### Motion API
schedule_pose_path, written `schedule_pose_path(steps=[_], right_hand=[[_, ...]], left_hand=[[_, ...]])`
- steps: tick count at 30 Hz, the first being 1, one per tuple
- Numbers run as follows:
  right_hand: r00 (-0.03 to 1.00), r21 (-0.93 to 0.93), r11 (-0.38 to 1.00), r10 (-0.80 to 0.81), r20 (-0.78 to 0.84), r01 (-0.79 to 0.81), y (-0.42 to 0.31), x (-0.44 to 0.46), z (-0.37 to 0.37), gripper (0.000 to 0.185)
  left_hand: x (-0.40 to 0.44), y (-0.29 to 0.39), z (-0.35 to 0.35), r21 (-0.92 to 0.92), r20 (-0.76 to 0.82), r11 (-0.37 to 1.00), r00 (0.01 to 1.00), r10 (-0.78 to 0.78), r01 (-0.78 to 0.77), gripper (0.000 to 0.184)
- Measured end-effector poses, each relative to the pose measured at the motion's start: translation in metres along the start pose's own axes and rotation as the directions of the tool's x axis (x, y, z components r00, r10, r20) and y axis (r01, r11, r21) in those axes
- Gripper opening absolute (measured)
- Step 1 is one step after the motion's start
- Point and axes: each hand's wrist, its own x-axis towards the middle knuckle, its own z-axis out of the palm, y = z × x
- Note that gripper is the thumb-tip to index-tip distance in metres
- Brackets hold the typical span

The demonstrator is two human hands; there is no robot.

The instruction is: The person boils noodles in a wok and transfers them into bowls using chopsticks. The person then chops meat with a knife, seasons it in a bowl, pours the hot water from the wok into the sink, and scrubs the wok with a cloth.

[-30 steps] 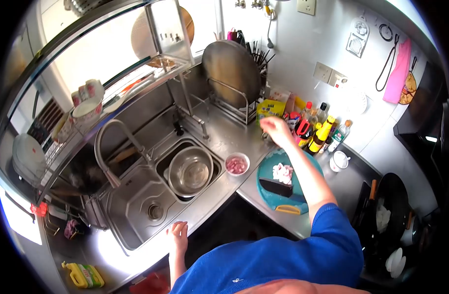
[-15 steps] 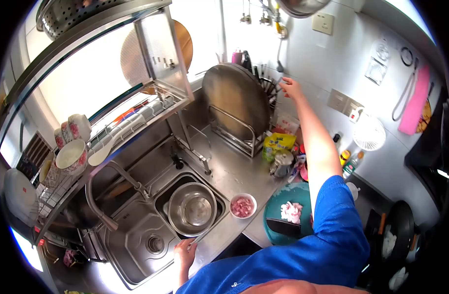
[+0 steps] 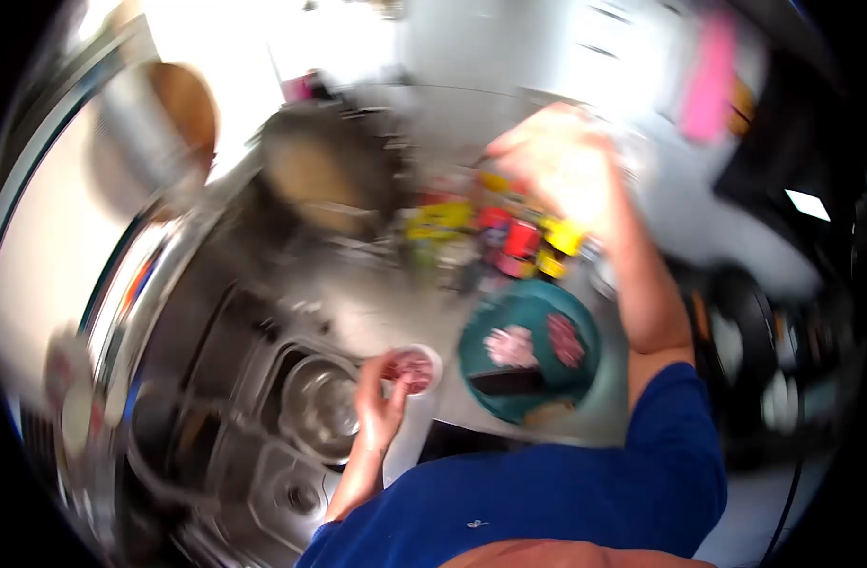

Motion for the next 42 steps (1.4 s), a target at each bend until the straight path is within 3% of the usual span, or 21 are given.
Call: schedule_pose_path(steps=[1,4,6,9,10,12,14,16,18,19,22,23,26,29,30,31,32,34,38,40,42], right_hand=[[0.998,0.272,0.962,0.004,-0.057,0.011,-0.028,-0.026,-0.01,0.005],[0.902,0.324,0.912,0.1,0.419,-0.252,-0.099,-0.108,-0.033,0.008],[0.84,0.42,0.785,0.223,0.496,-0.456,-0.132,-0.164,-0.037,0.008],[0.826,0.423,0.718,0.405,0.391,-0.553,-0.164,-0.226,-0.081,0.01],[0.724,0.41,0.597,0.568,0.391,-0.689,-0.175,-0.246,-0.109,0.014],[0.407,0.572,0.205,0.879,0.25,-0.794,-0.195,-0.299,-0.164,0.028],[0.278,0.079,0.285,0.956,-0.089,-0.955,-0.215,-0.361,-0.214,0.041],[0.143,-0.036,0.142,0.99,-0.016,-0.989,-0.248,-0.404,-0.235,0.052],[0.132,0.289,0.134,0.991,-0.027,-0.948,-0.28,-0.411,-0.233,0.059],[0.29,0.317,0.314,0.949,-0.123,-0.895,-0.288,-0.41,-0.233,0.052],[0.469,0.212,0.496,0.868,-0.164,-0.842,-0.298,-0.405,-0.264,0.034],[0.45,0.157,0.483,0.869,-0.206,-0.861,-0.298,-0.398,-0.273,0.014],[0.342,0.235,0.382,0.92,-0.193,-0.894,-0.284,-0.405,-0.299,0.01],[0.459,0.084,0.512,0.822,-0.338,-0.855,-0.243,-0.418,-0.346,0.004],[0.281,0.213,0.382,0.878,-0.387,-0.9,-0.224,-0.429,-0.361,0.003],[0.119,0.299,0.252,0.909,-0.398,-0.92,-0.198,-0.439,-0.38,0.006],[0.114,0.19,0.213,0.896,-0.429,-0.958,-0.172,-0.45,-0.399,0.01],[0.085,0.04,0.111,0.912,-0.401,-0.993,-0.111,-0.494,-0.432,0.015],[-0.106,0.104,-0.075,0.938,-0.331,-0.992,-0.016,-0.563,-0.443,0.021],[-0.21,0.393,-0.105,0.949,-0.234,-0.913,0.014,-0.585,-0.428,0.021],[-0.158,0.417,-0.069,0.97,-0.183,-0.906,0.027,-0.586,-0.411,0.02]], left_hand=[[0.011,0.021,0.016,-0.069,0.056,0.997,0.998,0.042,-0.038,0.051],[0.02,0.059,0.059,-0.123,0.462,0.99,0.879,0.121,-0.072,0.076],[0.008,0.087,0.106,-0.253,0.624,0.885,0.633,0.459,-0.392,0.048],[-0.046,0.116,0.165,-0.428,0.629,0.791,0.484,0.608,-0.437,0.017],[-0.06,0.151,0.182,-0.595,0.599,0.792,0.58,0.552,-0.138,0.014],[-0.087,0.144,0.209,-0.478,0.857,0.846,0.337,0.39,0.236,0.018],[-0.112,0.174,0.237,-0.535,0.839,0.444,0.395,0.373,0.718,0.04],[-0.133,0.207,0.26,-0.284,0.935,-0.101,0.298,0.191,0.954,0.046],[-0.161,0.235,0.288,-0.216,0.973,-0.137,0.225,0.058,0.967,0.046],[-0.174,0.235,0.303,-0.199,0.965,-0.022,0.2,0.168,0.98,0.046],[-0.206,0.244,0.329,-0.069,0.96,-0.117,0.097,0.262,0.991,0.048],[-0.213,0.248,0.332,-0.076,0.963,-0.122,0.105,0.248,0.99,0.048],[-0.218,0.264,0.344,-0.086,0.931,-0.114,0.121,0.344,0.99,0.046],[-0.209,0.265,0.355,-0.106,0.896,0.119,0.043,0.442,0.987,0.045],[-0.208,0.257,0.361,-0.11,0.899,0.113,0.05,0.435,0.987,0.045],[-0.205,0.25,0.366,-0.15,0.925,0.316,0.021,0.379,0.937,0.039],[-0.201,0.243,0.371,-0.173,0.949,0.508,0.004,0.317,0.844,0.034],[-0.199,0.228,0.382,-0.158,0.96,0.523,0.008,0.279,0.838,0.025],[-0.201,0.207,0.398,-0.055,0.997,0.683,0.002,0.078,0.728,0.023],[-0.202,0.202,0.406,0.008,0.998,0.672,0.036,-0.052,0.741,0.023],[-0.201,0.196,0.411,0.023,0.994,0.646,0.05,-0.094,0.763,0.022]])
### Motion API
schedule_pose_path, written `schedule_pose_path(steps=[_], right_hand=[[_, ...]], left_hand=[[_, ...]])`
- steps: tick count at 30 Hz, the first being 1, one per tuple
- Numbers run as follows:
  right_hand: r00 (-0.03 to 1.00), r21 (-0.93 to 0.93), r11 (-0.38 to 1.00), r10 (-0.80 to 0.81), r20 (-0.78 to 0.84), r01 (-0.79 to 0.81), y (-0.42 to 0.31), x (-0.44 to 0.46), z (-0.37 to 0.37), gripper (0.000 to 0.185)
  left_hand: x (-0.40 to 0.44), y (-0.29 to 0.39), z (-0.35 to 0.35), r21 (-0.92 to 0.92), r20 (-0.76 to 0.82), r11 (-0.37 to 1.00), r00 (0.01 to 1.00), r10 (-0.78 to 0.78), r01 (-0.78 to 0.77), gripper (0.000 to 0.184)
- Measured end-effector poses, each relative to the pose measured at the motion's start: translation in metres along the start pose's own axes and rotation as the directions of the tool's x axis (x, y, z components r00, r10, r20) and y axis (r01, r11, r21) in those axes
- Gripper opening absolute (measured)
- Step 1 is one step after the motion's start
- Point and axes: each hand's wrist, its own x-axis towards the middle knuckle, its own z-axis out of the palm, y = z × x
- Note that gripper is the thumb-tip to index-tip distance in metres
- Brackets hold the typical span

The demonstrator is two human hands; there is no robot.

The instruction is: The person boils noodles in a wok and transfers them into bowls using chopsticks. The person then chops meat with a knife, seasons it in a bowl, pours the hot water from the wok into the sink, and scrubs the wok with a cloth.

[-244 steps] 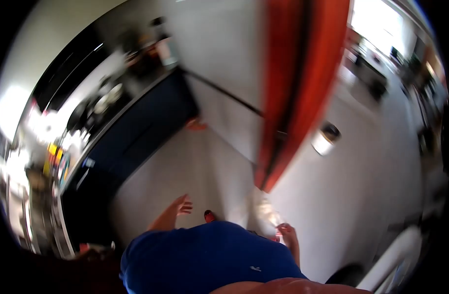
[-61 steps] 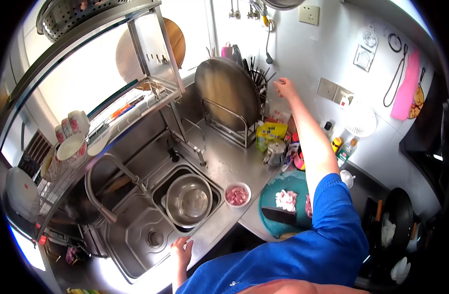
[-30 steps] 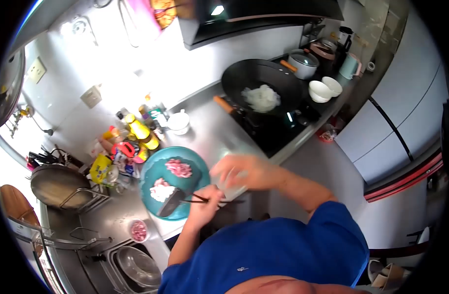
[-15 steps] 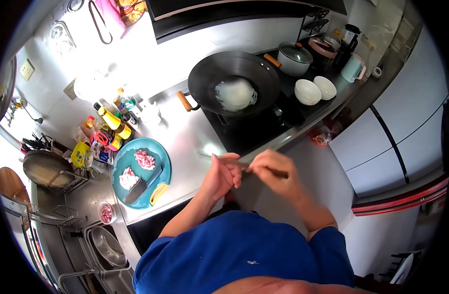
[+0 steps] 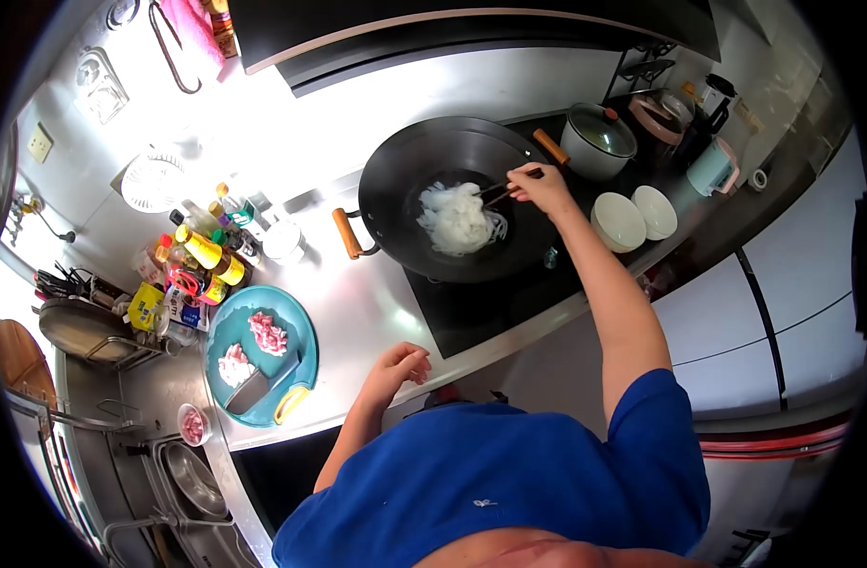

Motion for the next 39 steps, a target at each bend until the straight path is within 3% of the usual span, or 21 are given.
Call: schedule_pose_path(steps=[4,5,8,12,15,18,20,21,24,26,27,28,30,32,34,36,37,39], right_hand=[[0.983,-0.002,0.997,-0.08,0.166,0.081,-0.026,-0.011,0.022,0.02],[0.962,-0.078,0.986,-0.128,0.242,0.15,-0.04,-0.019,0.023,0.02],[0.875,-0.216,0.916,-0.221,0.431,0.338,-0.072,-0.042,0.017,0.02],[0.704,-0.339,0.741,-0.246,0.666,0.579,-0.05,-0.034,0.018,0.017],[0.614,-0.287,0.647,-0.356,0.705,0.706,-0.026,-0.012,0.004,0.017],[0.591,-0.263,0.592,-0.472,0.654,0.762,-0.022,0.008,-0.02,0.016],[0.601,-0.346,0.536,-0.429,0.674,0.77,-0.026,0.01,-0.036,0.014],[0.614,-0.366,0.573,-0.327,0.718,0.733,-0.035,0.004,-0.042,0.013],[0.508,-0.17,0.75,-0.246,0.825,0.639,-0.037,0.003,-0.045,0.014],[0.546,-0.07,0.836,-0.289,0.786,0.544,-0.029,0.02,-0.034,0.015],[0.618,-0.203,0.828,-0.204,0.759,0.523,-0.031,0.031,-0.031,0.016],[0.644,-0.152,0.821,-0.302,0.703,0.551,-0.035,0.037,-0.032,0.017],[0.674,-0.115,0.834,-0.347,0.651,0.54,-0.034,0.052,-0.032,0.018],[0.702,-0.14,0.894,-0.229,0.674,0.426,-0.047,0.062,-0.039,0.02],[0.758,-0.181,0.857,-0.304,0.577,0.482,-0.048,0.078,-0.036,0.019],[0.808,-0.128,0.931,-0.221,0.546,0.341,-0.018,0.102,-0.008,0.02],[0.827,-0.126,0.957,-0.156,0.541,0.263,-0.011,0.1,0.002,0.019],[0.747,-0.081,0.969,-0.124,0.654,0.232,-0.005,0.085,0.009,0.019]], left_hand=[[0.0,0.002,-0.007,-0.078,-0.14,0.997,0.99,-0.017,0.006,0.021],[0.0,0.0,-0.01,-0.088,-0.177,0.996,0.984,-0.012,-0.004,0.022],[-0.001,-0.001,-0.013,-0.093,-0.27,0.995,0.963,-0.004,-0.021,0.021],[0.002,-0.008,-0.002,-0.157,-0.401,0.982,0.915,0.029,-0.1,0.017],[0.001,-0.011,0.022,-0.186,-0.465,0.971,0.884,0.049,-0.152,0.017],[-0.002,-0.027,0.055,-0.197,-0.576,0.961,0.816,0.046,-0.193,0.016],[-0.003,-0.038,0.079,-0.243,-0.663,0.951,0.748,-0.019,-0.192,0.016],[-0.002,-0.045,0.09,-0.262,-0.685,0.943,0.728,-0.03,-0.208,0.016],[0.004,-0.062,0.122,-0.296,-0.714,0.932,0.696,-0.071,-0.209,0.015],[0.007,-0.066,0.142,-0.306,-0.727,0.927,0.682,-0.08,-0.218,0.016],[0.008,-0.069,0.15,-0.324,-0.715,0.914,0.696,-0.068,-0.244,0.016],[0.007,-0.07,0.156,-0.338,-0.706,0.901,0.707,-0.05,-0.274,0.016],[0.001,-0.068,0.164,-0.316,-0.718,0.906,0.695,-0.035,-0.282,0.016],[-0.007,-0.073,0.166,-0.288,-0.746,0.916,0.666,-0.031,-0.279,0.016],[-0.016,-0.078,0.159,-0.284,-0.768,0.917,0.64,-0.041,-0.281,0.016],[-0.021,-0.082,0.146,-0.291,-0.818,0.896,0.574,-0.051,-0.336,0.016],[-0.022,-0.08,0.143,-0.296,-0.809,0.884,0.587,-0.032,-0.36,0.015],[-0.024,-0.076,0.14,-0.299,-0.802,0.882,0.597,-0.025,-0.364,0.015]])
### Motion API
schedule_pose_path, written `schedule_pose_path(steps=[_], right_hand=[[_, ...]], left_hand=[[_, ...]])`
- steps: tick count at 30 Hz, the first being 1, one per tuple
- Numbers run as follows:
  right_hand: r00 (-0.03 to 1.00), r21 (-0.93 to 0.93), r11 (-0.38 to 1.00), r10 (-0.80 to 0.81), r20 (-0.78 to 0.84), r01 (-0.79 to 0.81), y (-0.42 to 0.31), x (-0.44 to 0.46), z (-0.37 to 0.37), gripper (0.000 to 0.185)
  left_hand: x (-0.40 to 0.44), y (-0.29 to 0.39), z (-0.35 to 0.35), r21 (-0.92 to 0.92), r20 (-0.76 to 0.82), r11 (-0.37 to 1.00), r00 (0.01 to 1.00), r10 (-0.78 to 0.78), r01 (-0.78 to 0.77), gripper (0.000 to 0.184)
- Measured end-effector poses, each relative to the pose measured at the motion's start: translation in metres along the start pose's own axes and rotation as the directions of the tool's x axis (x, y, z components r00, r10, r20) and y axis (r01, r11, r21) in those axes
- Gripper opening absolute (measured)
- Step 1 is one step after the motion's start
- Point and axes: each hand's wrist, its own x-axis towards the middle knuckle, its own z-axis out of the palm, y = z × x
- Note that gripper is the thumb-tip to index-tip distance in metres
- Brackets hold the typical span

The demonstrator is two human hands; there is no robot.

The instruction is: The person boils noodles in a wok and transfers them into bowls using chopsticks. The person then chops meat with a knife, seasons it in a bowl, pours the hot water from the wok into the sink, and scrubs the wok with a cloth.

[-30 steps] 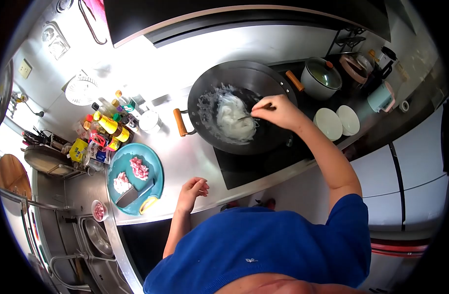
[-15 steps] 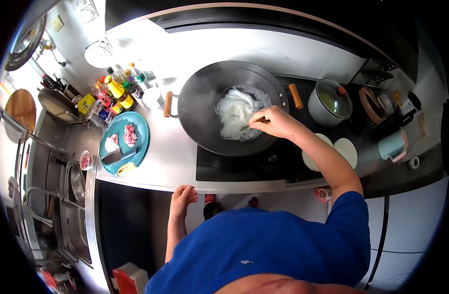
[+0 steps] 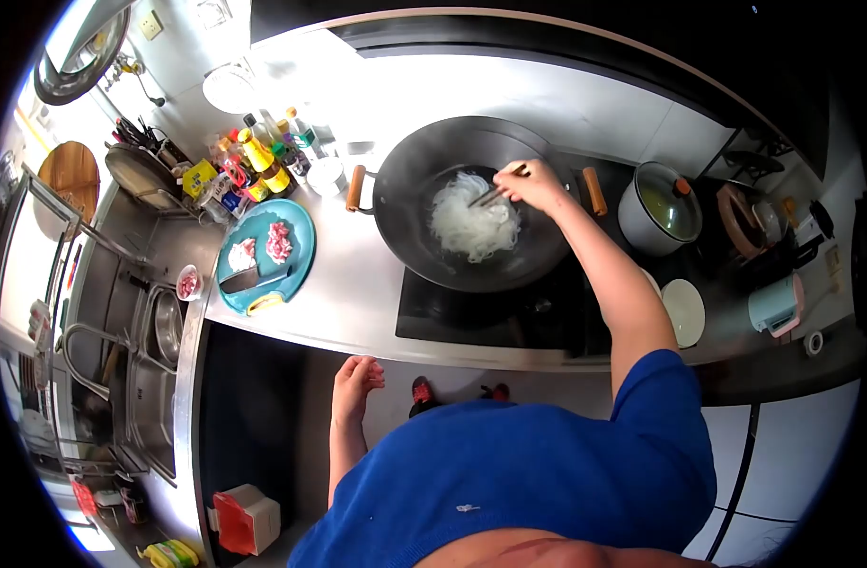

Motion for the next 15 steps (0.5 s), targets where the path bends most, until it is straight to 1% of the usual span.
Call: schedule_pose_path(steps=[2,3,5,6,7,9,11,13,15], right_hand=[[0.994,-0.033,0.999,-0.012,0.105,0.016,-0.02,-0.02,0.007,0.017],[0.995,-0.034,0.999,-0.009,0.102,0.013,-0.028,-0.027,0.004,0.017],[0.993,-0.167,0.983,-0.053,0.108,0.071,-0.035,-0.042,-0.01,0.018],[0.992,-0.286,0.951,-0.107,0.064,0.121,-0.036,-0.048,-0.016,0.018],[0.988,-0.266,0.952,-0.149,0.039,0.154,-0.029,-0.052,-0.02,0.018],[0.997,-0.354,0.934,-0.036,0.064,0.056,-0.032,-0.066,-0.024,0.018],[0.985,-0.335,0.938,-0.036,0.166,0.091,-0.042,-0.084,-0.02,0.018],[0.981,-0.319,0.947,0.029,0.193,0.034,-0.056,-0.094,-0.019,0.018],[0.989,-0.236,0.971,-0.003,0.151,0.039,-0.053,-0.092,-0.023,0.018]], left_hand=[[0.005,0.004,-0.003,-0.007,0.017,1.0,1.0,0.004,-0.004,0.014],[0.006,0.004,-0.005,0.003,0.017,1.0,1.0,-0.002,0.002,0.014],[0.009,0.003,-0.009,0.015,0.025,1.0,1.0,-0.019,0.019,0.014],[0.011,0.002,-0.012,0.0,0.041,0.999,0.999,-0.032,0.032,0.015],[0.013,0.003,-0.014,-0.014,0.06,0.999,0.997,-0.042,0.043,0.015],[0.018,0.002,-0.016,0.008,0.061,0.999,0.997,-0.047,0.047,0.015],[0.021,0.002,-0.017,0.033,0.059,0.998,0.997,-0.056,0.054,0.015],[0.022,0.002,-0.015,0.044,0.056,0.997,0.996,-0.073,0.07,0.015],[0.023,0.003,-0.013,0.046,0.075,0.996,0.994,-0.08,0.077,0.015]])
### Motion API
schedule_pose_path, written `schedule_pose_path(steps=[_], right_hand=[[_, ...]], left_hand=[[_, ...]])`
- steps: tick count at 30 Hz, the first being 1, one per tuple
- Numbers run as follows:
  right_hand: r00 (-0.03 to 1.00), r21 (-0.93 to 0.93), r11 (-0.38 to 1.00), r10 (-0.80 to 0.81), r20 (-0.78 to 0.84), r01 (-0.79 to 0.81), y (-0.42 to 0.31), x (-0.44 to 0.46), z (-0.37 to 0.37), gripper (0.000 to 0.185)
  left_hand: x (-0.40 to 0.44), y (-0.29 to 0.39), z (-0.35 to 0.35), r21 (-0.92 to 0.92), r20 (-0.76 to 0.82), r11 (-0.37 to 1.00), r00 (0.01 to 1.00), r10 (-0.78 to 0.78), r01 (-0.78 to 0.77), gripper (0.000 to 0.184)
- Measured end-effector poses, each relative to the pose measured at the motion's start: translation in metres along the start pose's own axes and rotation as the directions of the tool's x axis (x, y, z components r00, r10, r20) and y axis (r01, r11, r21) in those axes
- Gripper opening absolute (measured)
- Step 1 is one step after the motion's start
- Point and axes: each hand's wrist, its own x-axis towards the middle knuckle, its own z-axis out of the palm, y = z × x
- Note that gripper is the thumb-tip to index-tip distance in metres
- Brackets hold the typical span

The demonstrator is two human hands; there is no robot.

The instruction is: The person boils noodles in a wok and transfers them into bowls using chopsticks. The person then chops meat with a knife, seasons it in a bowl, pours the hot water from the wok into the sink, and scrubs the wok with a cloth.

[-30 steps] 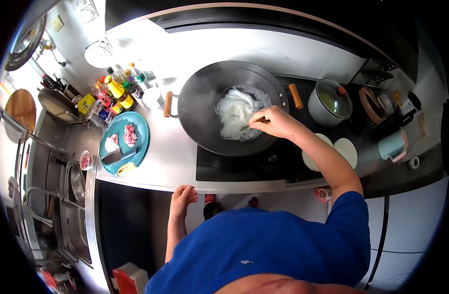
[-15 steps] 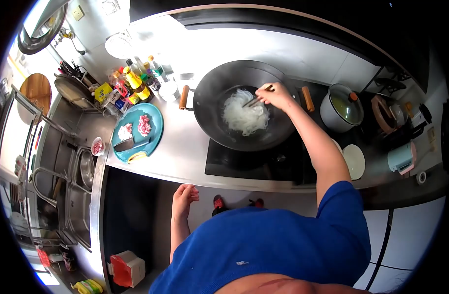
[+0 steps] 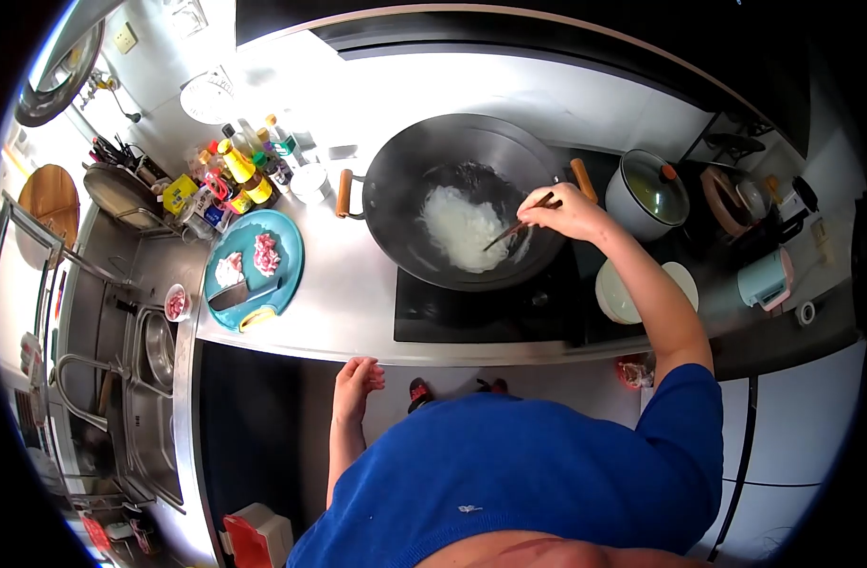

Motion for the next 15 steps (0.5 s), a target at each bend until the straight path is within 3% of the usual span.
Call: schedule_pose_path(steps=[4,6,12,15], right_hand=[[0.998,-0.188,0.982,-0.013,-0.069,0.0,-0.001,0.008,0.0,0.019],[0.999,-0.064,0.997,-0.036,-0.017,0.035,0.002,0.018,0.009,0.018],[0.939,-0.172,0.981,-0.142,-0.312,0.091,0.01,0.076,0.02,0.02],[0.916,-0.187,0.975,-0.178,-0.36,0.116,0.016,0.089,0.028,0.021]], left_hand=[[0.004,-0.001,0.0,0.001,0.009,1.0,1.0,0.014,-0.014,0.015],[0.004,-0.003,0.0,0.005,0.009,1.0,1.0,0.016,-0.016,0.015],[0.001,-0.004,0.004,-0.002,0.032,1.0,0.999,0.017,-0.017,0.016],[-0.003,-0.006,0.003,-0.014,0.03,1.0,0.999,0.021,-0.021,0.016]])
